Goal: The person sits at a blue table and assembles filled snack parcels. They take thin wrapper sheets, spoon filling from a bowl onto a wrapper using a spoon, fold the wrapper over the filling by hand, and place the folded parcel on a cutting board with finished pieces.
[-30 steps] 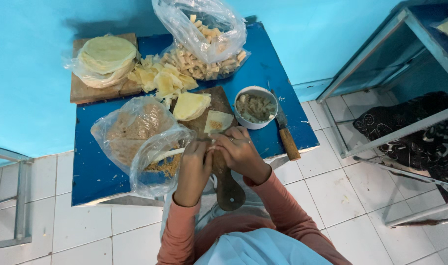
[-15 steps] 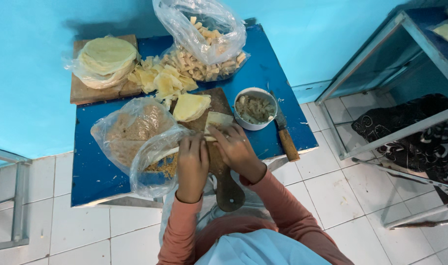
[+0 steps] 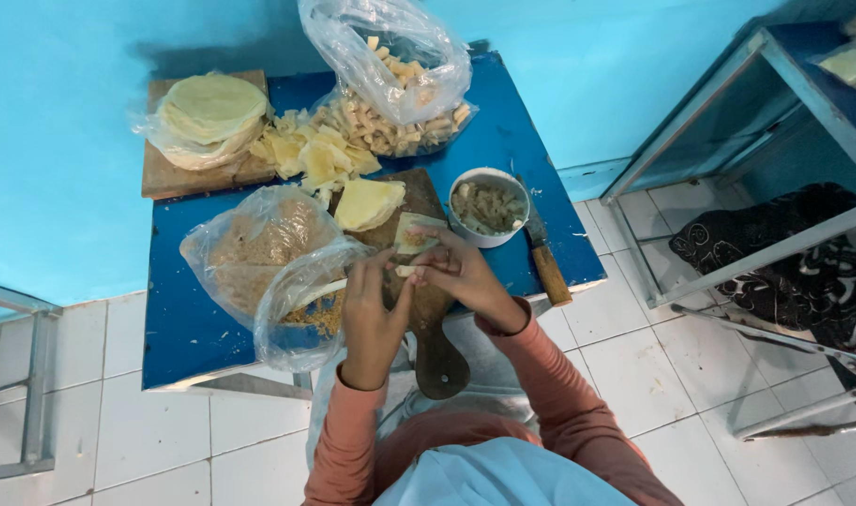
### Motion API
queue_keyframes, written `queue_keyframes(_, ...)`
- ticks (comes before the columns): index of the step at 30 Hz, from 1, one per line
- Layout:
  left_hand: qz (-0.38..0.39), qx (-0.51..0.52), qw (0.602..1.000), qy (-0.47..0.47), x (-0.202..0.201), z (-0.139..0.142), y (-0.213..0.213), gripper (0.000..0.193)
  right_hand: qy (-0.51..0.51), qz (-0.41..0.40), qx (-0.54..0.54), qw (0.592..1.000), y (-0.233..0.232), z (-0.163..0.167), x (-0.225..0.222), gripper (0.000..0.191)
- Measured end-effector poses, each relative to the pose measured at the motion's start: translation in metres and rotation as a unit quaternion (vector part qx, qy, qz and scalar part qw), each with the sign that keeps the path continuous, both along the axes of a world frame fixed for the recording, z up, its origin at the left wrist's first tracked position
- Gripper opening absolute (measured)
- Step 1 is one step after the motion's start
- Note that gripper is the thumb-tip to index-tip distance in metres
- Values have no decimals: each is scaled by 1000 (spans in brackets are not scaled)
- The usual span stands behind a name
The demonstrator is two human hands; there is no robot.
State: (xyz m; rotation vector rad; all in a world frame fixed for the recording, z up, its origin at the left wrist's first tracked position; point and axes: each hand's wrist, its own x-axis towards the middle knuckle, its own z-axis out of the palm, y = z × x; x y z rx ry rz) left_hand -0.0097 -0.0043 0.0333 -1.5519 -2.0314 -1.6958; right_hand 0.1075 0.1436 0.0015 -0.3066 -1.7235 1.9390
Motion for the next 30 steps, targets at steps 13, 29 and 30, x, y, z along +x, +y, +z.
queue_keyframes(13, 5, -18, 999, -34, -1, -4, 4, 31, -71, -164, 427, 886, 107, 144, -31, 68)
queue_keyframes(29, 133, -132, 977, 101, -14, -24, 57, 16, -237, -182, 744, 597, 56, 29, -40, 43)
queue_keyframes(30, 134, -140, 977, 93, -15, -23, 59, 14, -254, -178, 746, 589, 58, 26, -43, 43)
